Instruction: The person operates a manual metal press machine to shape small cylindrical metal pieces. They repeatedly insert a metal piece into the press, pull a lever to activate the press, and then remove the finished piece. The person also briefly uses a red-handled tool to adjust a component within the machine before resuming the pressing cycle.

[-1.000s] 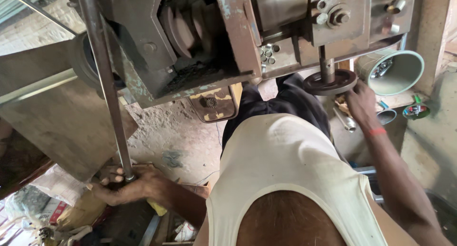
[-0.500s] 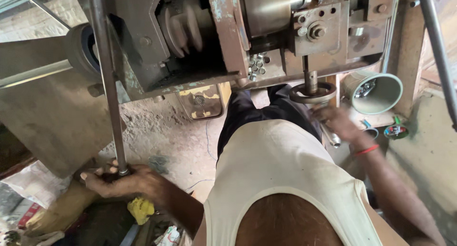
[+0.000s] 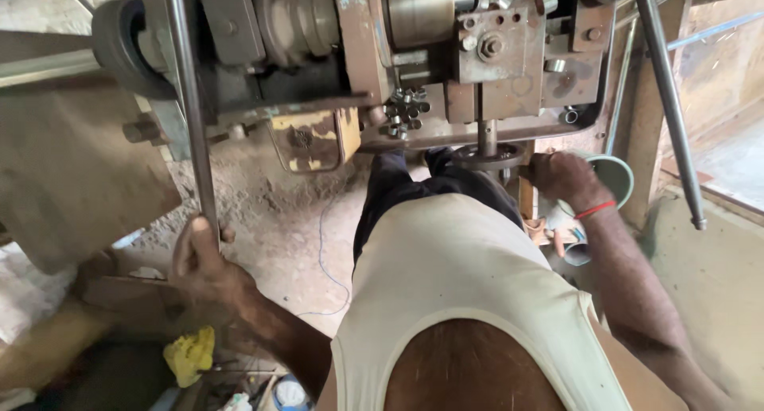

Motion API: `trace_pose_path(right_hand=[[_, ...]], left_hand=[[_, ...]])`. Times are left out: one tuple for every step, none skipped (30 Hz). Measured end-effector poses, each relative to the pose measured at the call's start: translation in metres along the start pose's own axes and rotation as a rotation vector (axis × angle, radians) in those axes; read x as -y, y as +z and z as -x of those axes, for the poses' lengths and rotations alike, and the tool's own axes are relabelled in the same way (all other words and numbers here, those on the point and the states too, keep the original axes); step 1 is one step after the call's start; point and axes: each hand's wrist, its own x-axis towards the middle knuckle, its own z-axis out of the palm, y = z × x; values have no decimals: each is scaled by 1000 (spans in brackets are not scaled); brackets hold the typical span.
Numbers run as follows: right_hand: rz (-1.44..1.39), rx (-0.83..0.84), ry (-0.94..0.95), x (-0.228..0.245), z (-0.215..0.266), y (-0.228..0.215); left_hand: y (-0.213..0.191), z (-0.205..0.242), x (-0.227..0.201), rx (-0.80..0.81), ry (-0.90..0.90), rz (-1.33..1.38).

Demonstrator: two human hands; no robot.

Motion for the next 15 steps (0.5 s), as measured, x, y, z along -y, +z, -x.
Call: trace_pose_path(right_hand=[[53, -31, -30, 1, 4, -21], [124, -58, -2, 2, 3, -43], [193, -87, 28, 2, 3, -67], [264, -116, 58, 3, 3, -92], [181, -303, -10, 7, -4, -115], [93, -484, -79, 12, -12, -135], [103, -448, -38, 15, -19, -155], [111, -414, 4, 19, -28, -174], [52, -545, -108, 24, -41, -192], [-7, -672, -221, 27, -52, -207], [67, -654, -202, 31, -61, -219], [142, -634, -181, 34, -71, -229], [217, -615, -160, 34, -82, -238], [271, -688, -277, 32, -93, -243], [324, -758, -395, 30, -105, -247]], left_hand=[[-1, 6, -9, 44, -67, -106], [2, 8, -15, 75, -62, -73], [4, 10, -21, 106, -56, -39], [5, 12, -26, 137, -50, -4], [4, 12, -29, 159, -44, -68], [2, 12, -31, 181, -42, -134], [0, 12, -31, 204, -39, -201], [3, 12, -28, 188, -6, -204], [7, 11, -25, 173, 27, -207], [10, 12, -23, 159, 59, -210], [10, 13, -21, 164, 60, -153], [10, 15, -21, 171, 60, -95], [10, 16, -20, 177, 60, -38], [10, 18, -20, 183, 54, -25], [9, 19, -19, 188, 47, -12]])
